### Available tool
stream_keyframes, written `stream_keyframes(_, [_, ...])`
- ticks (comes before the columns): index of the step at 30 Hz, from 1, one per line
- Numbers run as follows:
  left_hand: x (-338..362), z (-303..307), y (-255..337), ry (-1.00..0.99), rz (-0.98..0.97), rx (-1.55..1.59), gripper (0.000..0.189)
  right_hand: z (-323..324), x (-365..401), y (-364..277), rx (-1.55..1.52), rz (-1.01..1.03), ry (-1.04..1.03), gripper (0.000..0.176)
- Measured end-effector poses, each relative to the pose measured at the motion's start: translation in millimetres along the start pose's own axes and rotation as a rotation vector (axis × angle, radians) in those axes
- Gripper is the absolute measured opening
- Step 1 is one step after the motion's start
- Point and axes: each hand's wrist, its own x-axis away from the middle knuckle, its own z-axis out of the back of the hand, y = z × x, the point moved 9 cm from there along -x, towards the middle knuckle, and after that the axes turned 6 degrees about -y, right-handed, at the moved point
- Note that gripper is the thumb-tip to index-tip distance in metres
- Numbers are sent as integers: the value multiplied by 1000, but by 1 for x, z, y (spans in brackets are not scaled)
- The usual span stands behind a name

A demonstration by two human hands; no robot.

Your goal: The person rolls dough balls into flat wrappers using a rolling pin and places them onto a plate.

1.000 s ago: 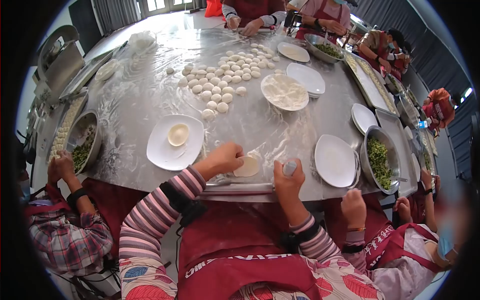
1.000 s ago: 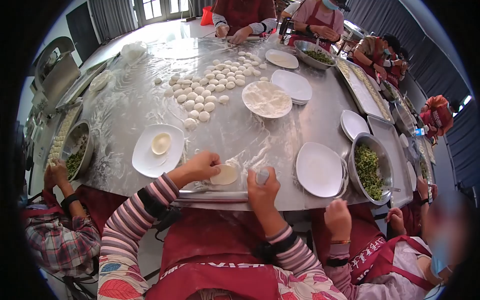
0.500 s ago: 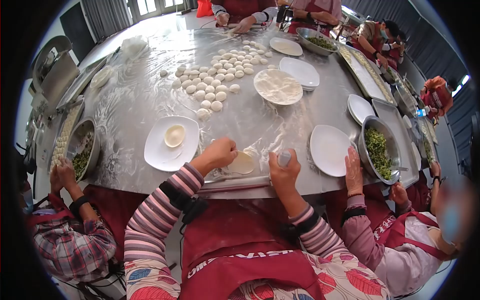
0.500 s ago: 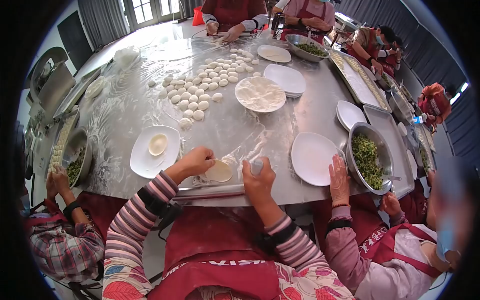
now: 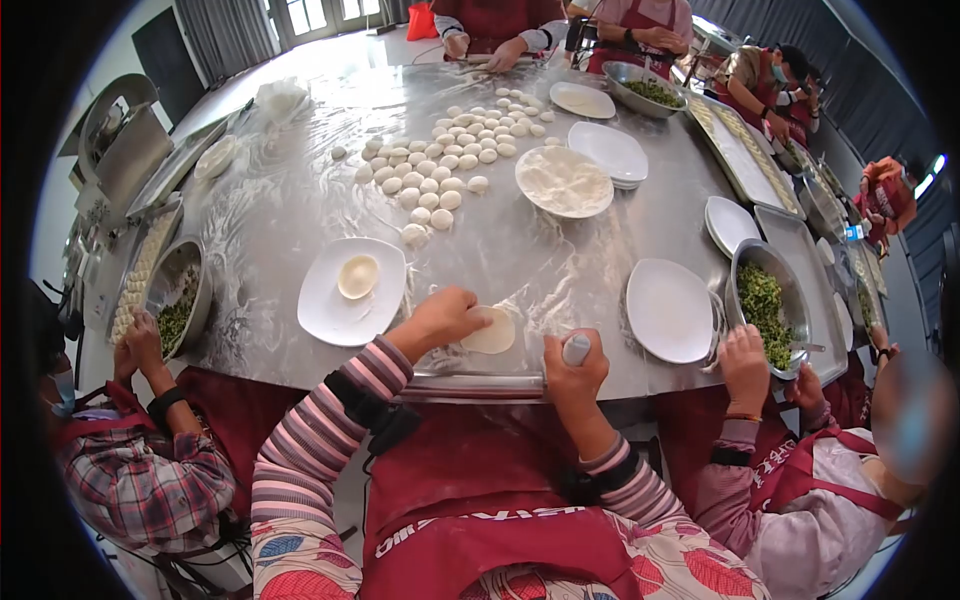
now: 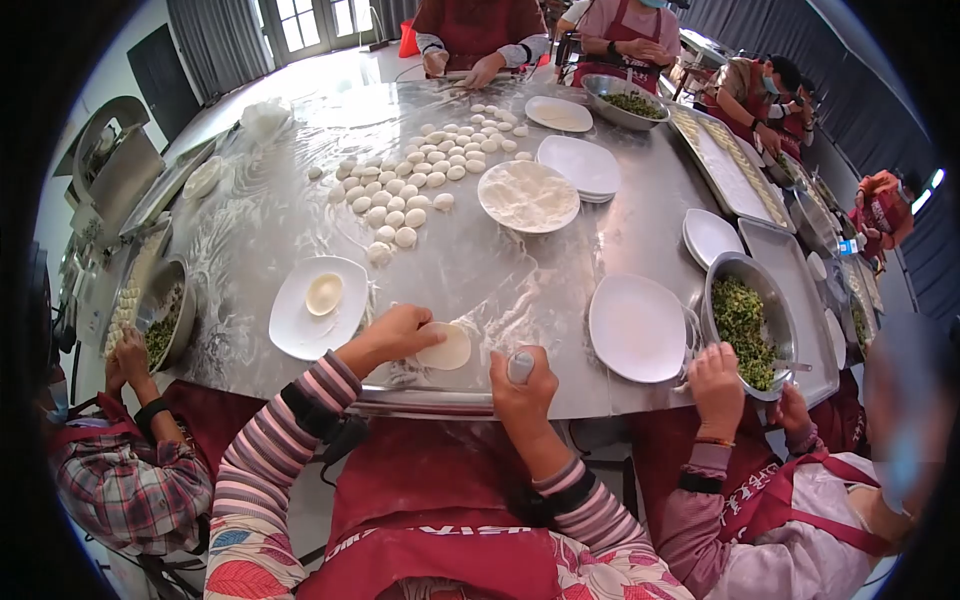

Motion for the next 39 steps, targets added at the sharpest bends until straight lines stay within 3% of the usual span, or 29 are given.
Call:
stream_keyframes(4, [4,-2,16,168,-87,-251,32,0,1,3,-55,-8,3,24])
stream_keyframes(9, [-41,-8,66,-37,-233,66,34,3,1,1,-69,-6,-30,22])
stream_keyframes(12, [-55,-8,141,-215,-357,319,29,2,2,5,-90,-11,-21,22])
stream_keyframes(14, [-75,-15,150,-179,-367,450,27,1,1,6,-105,-14,-30,22])
stream_keyframes(16, [-90,-20,135,-132,-366,585,26,1,0,3,-107,3,-40,23])
stream_keyframes(18, [-86,-18,109,28,-396,185,25,0,0,3,-97,18,-36,23])
stream_keyframes(19, [-71,-18,94,32,-385,182,25,1,1,2,-83,31,-25,23])
stream_keyframes(21, [-28,-9,76,272,-352,-396,22,3,2,4,-8,66,-32,23])
stream_keyframes(22, [-19,-6,61,288,-313,-404,22,0,2,1,63,109,-44,24])
stream_keyframes(25, [25,4,40,464,-442,-788,22,-2,-4,2,-19,70,-42,23])
stream_keyframes(35, [45,64,-36,451,-166,-879,21,-7,-5,10,-7,22,-67,21])
stream_keyframes(37, [32,90,-55,335,-59,-665,21,-10,-5,19,-18,-3,-70,21])
stream_keyframes(39, [16,132,-81,466,41,-435,23,-14,-1,35,-79,-97,-97,20])
